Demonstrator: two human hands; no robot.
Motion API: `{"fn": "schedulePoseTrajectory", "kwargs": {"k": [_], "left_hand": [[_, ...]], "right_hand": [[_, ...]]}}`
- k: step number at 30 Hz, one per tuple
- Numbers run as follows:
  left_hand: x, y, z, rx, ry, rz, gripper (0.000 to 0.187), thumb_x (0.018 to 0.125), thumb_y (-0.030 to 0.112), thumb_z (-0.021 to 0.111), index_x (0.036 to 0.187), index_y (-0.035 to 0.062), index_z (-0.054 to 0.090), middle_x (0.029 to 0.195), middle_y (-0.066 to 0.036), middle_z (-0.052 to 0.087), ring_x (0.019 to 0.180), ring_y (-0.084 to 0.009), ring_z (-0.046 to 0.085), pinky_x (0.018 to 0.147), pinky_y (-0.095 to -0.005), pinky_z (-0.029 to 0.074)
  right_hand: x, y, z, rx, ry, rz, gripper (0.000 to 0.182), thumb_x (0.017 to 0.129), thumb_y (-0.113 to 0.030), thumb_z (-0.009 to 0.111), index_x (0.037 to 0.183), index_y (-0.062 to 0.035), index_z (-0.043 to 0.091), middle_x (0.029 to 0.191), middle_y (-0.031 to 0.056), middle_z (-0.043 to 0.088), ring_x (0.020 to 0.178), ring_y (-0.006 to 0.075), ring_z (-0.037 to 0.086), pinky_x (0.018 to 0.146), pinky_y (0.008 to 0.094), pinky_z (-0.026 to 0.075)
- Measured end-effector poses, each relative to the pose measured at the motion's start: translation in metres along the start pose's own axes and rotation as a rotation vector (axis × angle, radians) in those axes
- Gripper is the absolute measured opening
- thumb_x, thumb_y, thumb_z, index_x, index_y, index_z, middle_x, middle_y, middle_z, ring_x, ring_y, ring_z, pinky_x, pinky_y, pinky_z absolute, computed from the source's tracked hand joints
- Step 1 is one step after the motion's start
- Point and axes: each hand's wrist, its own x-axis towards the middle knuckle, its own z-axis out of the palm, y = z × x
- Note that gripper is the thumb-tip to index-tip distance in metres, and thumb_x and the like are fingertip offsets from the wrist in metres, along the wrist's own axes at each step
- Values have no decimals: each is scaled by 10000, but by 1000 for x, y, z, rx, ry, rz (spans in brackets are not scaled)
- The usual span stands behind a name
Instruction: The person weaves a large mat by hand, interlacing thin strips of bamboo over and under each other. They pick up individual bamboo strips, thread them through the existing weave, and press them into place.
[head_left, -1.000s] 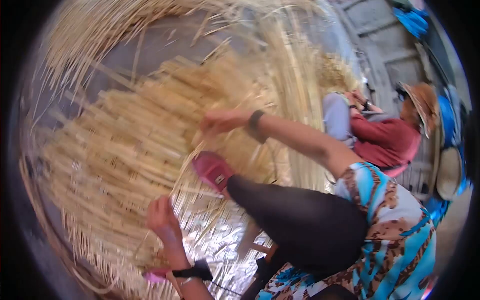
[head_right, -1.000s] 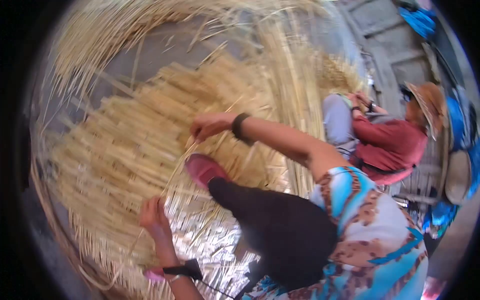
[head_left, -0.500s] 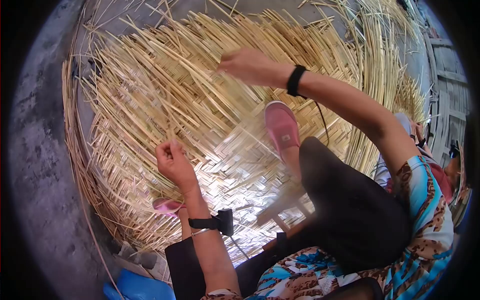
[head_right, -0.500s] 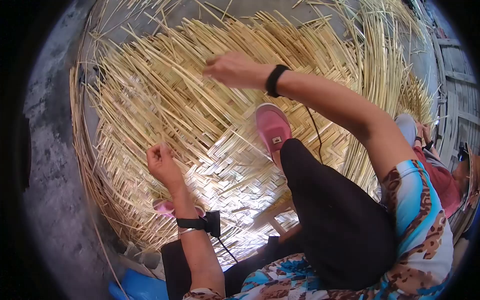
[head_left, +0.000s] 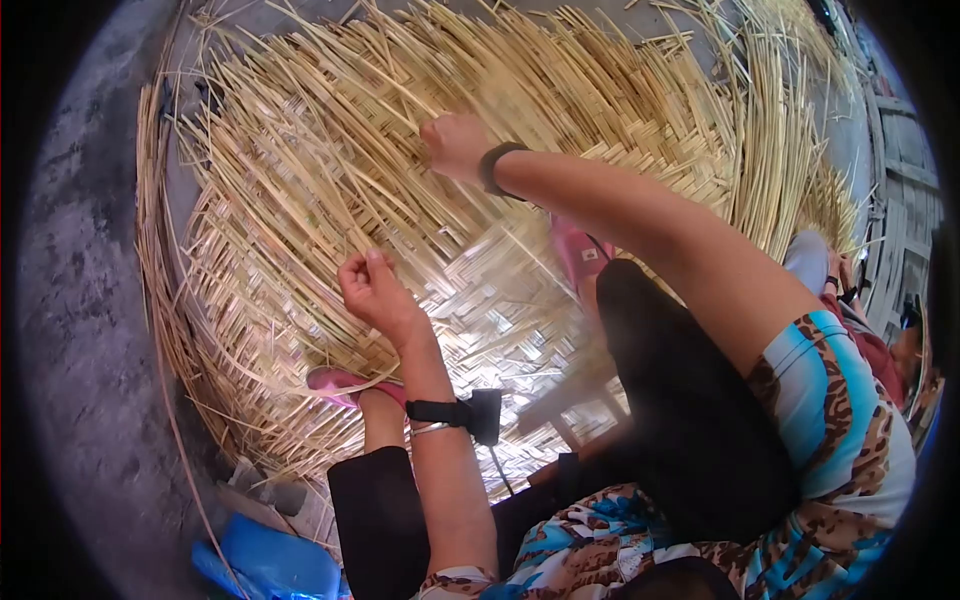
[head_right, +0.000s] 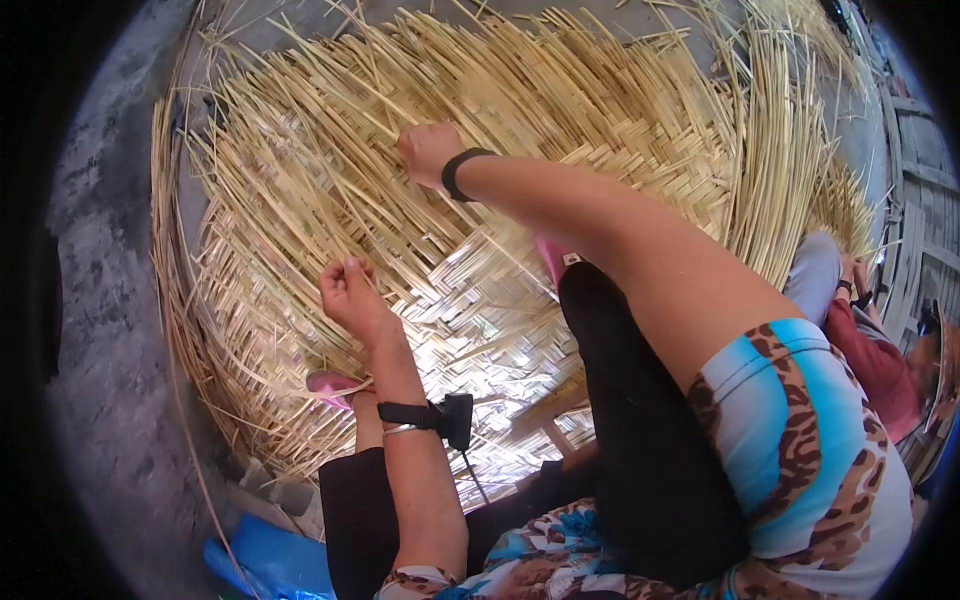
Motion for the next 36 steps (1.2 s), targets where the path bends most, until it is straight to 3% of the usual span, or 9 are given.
{"fn": "schedulePoseTrajectory", "kwargs": {"k": [6,8,15,20,24,27,30,31,36], "left_hand": [[-4,4,-1,-83,50,-71,79,903,13,559,850,24,500,751,-51,582,684,-102,527,651,-240,444],[-1,-12,-5,-95,53,-75,49,902,21,557,877,13,516,768,-57,590,694,-106,534,659,-246,448],[-21,-23,37,137,-27,32,207,899,81,554,1065,-39,580,870,-86,616,771,-169,575,731,-289,465],[-39,2,68,572,-447,580,200,897,21,528,1083,-4,595,935,-140,636,851,-254,622,776,-317,478],[-36,-26,72,534,-633,401,184,900,15,513,1063,2,597,853,-134,601,775,-272,590,700,-313,454],[-26,-14,74,633,-762,313,246,941,203,468,889,2,600,869,-169,593,784,-362,566,686,-420,438],[-10,-32,70,614,-778,335,219,913,180,522,866,-14,610,855,-184,619,770,-373,583,676,-423,442],[-10,-33,69,570,-759,326,203,895,169,554,851,-20,615,839,-191,632,759,-378,592,670,-426,445],[-8,-21,46,864,-739,358,187,851,182,620,820,-3,625,724,-190,627,702,-386,596,658,-454,442]], "right_hand": [[-19,3,-37,497,-204,90,198,728,-164,682,851,-13,645,791,140,660,714,257,624,686,382,490],[-38,3,-50,1058,-239,100,242,798,-203,707,920,-3,647,771,69,644,688,163,586,695,316,471],[-79,3,-105,1235,-487,-194,282,896,-215,642,1049,21,656,841,66,667,781,125,598,745,280,477],[-97,2,-117,836,-492,-172,271,887,-218,647,1074,-21,646,829,113,651,776,164,601,715,338,465],[-104,20,-111,723,-217,-287,276,842,-182,660,1079,-43,630,894,116,663,898,262,623,753,377,470],[-86,55,-86,-95,-43,-523,109,745,-190,682,805,-107,644,816,59,641,845,224,613,692,394,454],[-82,63,-73,-186,-195,-451,85,758,-185,664,742,-111,626,800,56,634,777,236,611,692,380,444],[-83,74,-54,26,40,-555,70,720,-104,617,664,-87,578,571,98,549,600,297,575,636,441,408],[-92,92,-17,226,45,-455,73,701,-146,646,718,-84,613,618,123,586,658,320,620,550,439,452]]}}
